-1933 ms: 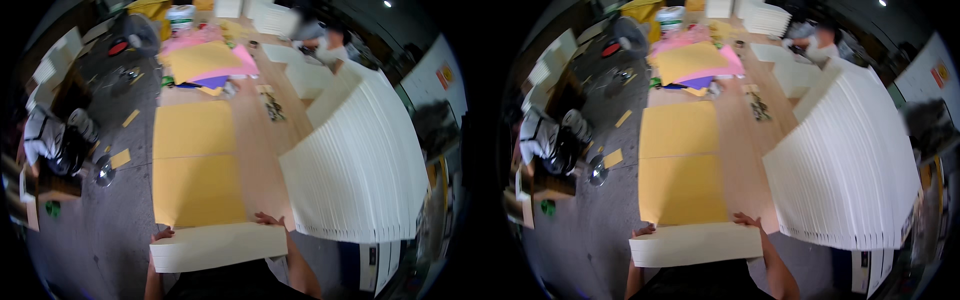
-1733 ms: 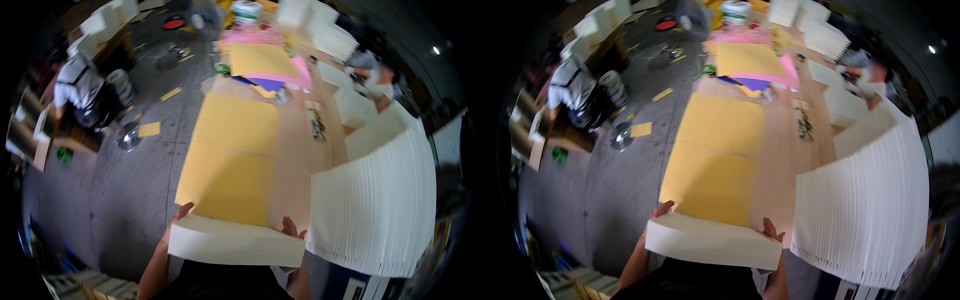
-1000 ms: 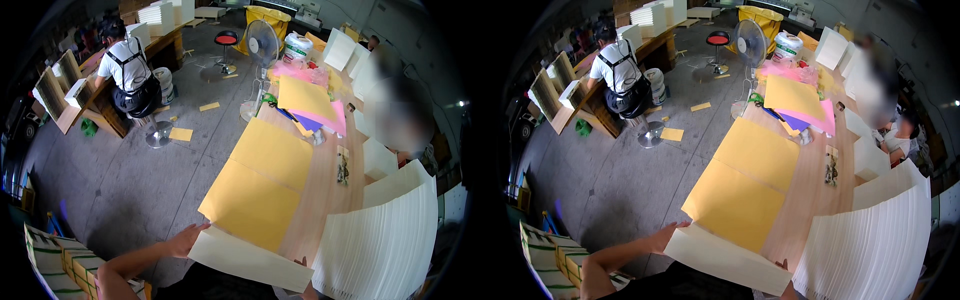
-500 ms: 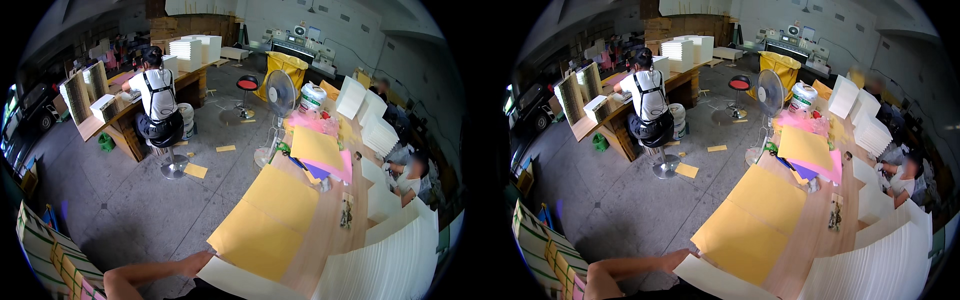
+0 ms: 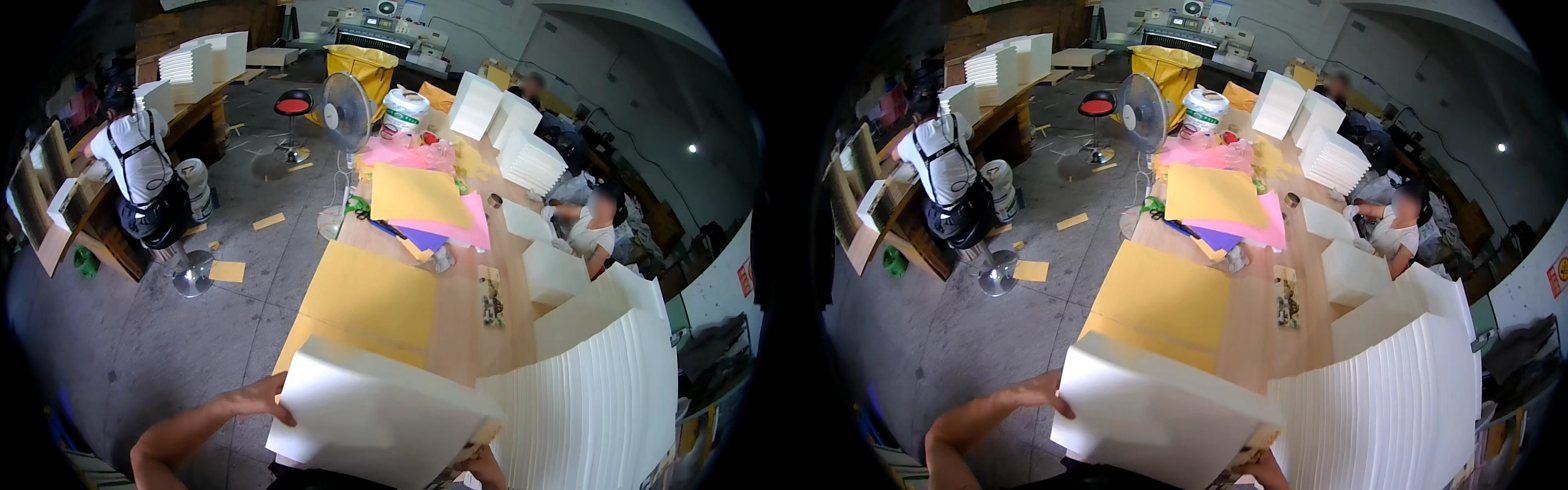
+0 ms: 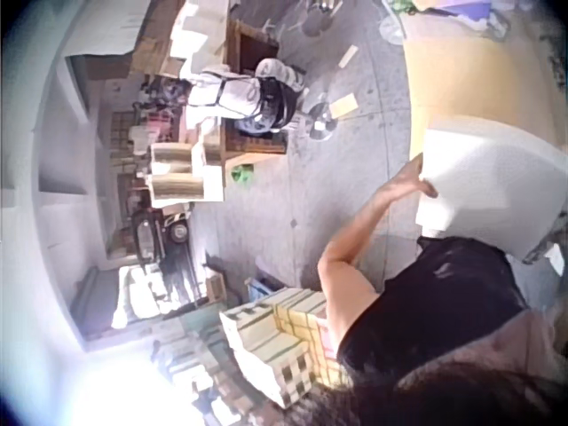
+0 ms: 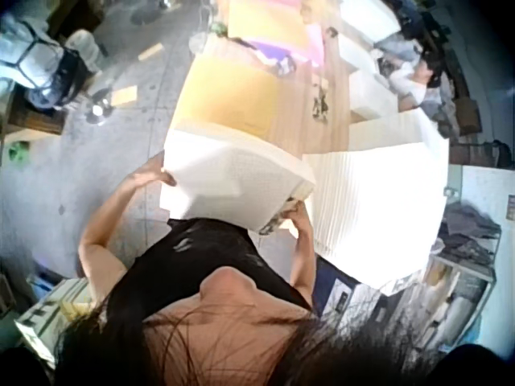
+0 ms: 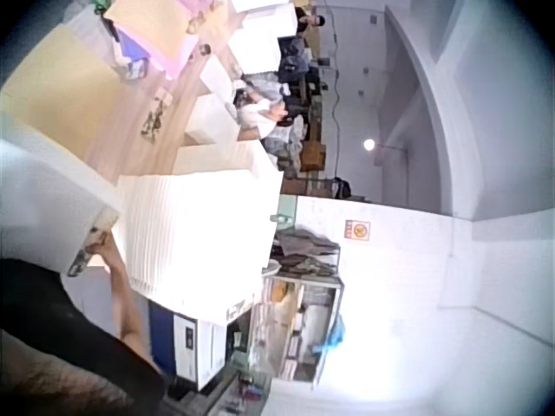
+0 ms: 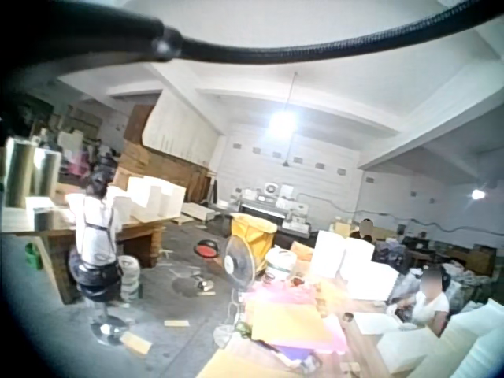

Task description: The person applies a substance to the edges of white rectangular blocks using a brush. They then pick up yellow sheets of paper and insert them into the blocks, stacking the finished units on a table.

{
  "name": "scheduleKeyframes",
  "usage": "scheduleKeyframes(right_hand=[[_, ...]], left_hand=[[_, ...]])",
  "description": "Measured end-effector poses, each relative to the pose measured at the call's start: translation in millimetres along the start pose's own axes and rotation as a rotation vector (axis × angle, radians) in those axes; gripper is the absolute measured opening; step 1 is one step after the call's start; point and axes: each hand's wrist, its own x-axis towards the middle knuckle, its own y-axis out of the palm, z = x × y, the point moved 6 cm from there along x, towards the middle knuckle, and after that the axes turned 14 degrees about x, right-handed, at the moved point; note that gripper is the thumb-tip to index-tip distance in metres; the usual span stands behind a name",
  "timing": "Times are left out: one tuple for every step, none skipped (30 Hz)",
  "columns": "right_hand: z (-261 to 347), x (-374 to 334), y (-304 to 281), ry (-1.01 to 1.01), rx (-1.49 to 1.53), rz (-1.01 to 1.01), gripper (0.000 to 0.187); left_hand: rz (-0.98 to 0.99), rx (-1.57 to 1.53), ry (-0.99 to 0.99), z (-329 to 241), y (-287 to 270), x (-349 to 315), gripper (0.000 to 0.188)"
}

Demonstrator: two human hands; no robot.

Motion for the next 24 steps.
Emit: scheduleKeyframes(right_hand=[[0.5,16.0,-0.9,-0.087,0.207,-0.06,0.08],[1.7,31.4,-2.3,-0.187,0.405,-0.103,0.078],[-16.3,58.1,-22.5,-0.178,0.441,-0.093,0.078],[-9.9,77.3,-16.6,-0.191,0.454,-0.144,0.076],[-3.6,100.2,-13.8,-0.184,0.473,-0.198,0.069],[0.3,122.7,-18.7,-0.177,0.488,-0.257,0.062],[-0.4,147.4,-28.4,-0.133,0.489,-0.293,0.056],[0.1,173.8,-43.2,-0.089,0.486,-0.327,0.05],[0.2,199.3,-56.4,-0.039,0.483,-0.364,0.044],[7.2,225.5,-65.4,-0.055,0.48,-0.372,0.04],[18.3,253.2,-69.5,-0.066,0.475,-0.376,0.036],[30.4,277.1,-68.9,-0.076,0.471,-0.382,0.033],[45.7,297.0,-58.7,-0.069,0.476,-0.338,0.035],[60.9,315.9,-46.9,-0.061,0.48,-0.293,0.037],[71.6,333.1,-41.2,-0.068,0.47,-0.269,0.038],[79.4,350.3,-36.4,-0.077,0.465,-0.244,0.039],[85.1,366.7,-31.5,-0.088,0.463,-0.217,0.039],[89.2,379.6,-29.8,-0.067,0.457,-0.186,0.041],[92.4,390.5,-28.2,-0.046,0.453,-0.156,0.042],[92.1,399.6,-25.3,-0.025,0.449,-0.127,0.043],[92.9,407.1,-19.0,-0.024,0.445,-0.14,0.045],[89.3,417.0,-22.7,-0.02,0.431,-0.148,0.046],[79.2,429.6,-29.3,-0.016,0.416,-0.155,0.047],[61.8,435.3,-42.0,0.002,0.4,-0.179,0.048]], left_hand=[[-0.05,-0.098,-0.001,4.8,-8.0,16.4,0.09],[-0.102,-0.198,-0.003,11.7,-14.9,33.1,0.089],[-0.154,-0.302,-0.006,19.1,-23.7,49.3,0.088],[-0.157,-0.31,-0.041,25.6,-31.5,64.5,0.085],[-0.163,-0.319,-0.078,29.2,-41.2,80.7,0.083],[-0.164,-0.333,-0.111,33.7,-49.1,100.0,0.081],[-0.154,-0.375,-0.109,38.2,-57.7,118.2,0.073],[-0.144,-0.399,-0.086,39.1,-69.1,137.2,0.072],[-0.133,-0.426,-0.068,39.7,-81.3,157.4,0.072],[-0.123,-0.455,-0.053,41.3,-93.3,176.5,0.071],[-0.133,-0.475,-0.043,47.4,-106.7,196.2,0.072],[-0.142,-0.496,-0.035,50.1,-119.9,212.1,0.073],[-0.151,-0.517,-0.01,40.6,-133.6,222.7,0.076],[-0.163,-0.539,0.014,32.1,-146.9,231.4,0.078],[-0.147,-0.576,0.002,32.8,-157.7,242.5,0.076],[-0.13,-0.608,-0.009,37.6,-169.3,255.2,0.075],[-0.115,-0.637,-0.018,45.5,-178.5,264.6,0.073],[-0.138,-0.609,-0.012,51.5,-186.9,274.3,0.075],[-0.159,-0.579,-0.006,57.9,-193.8,282.3,0.078],[-0.179,-0.549,0.0,65.3,-198.7,288.7,0.08],[-0.172,-0.548,0.01,74.0,-201.1,298.2,0.076],[-0.187,-0.569,0.018,88.1,-202.1,309.1,0.074],[-0.201,-0.589,0.027,103.2,-202.5,316.5,0.072],[-0.202,-0.624,0.024,118.2,-194.1,323.0,0.07]])
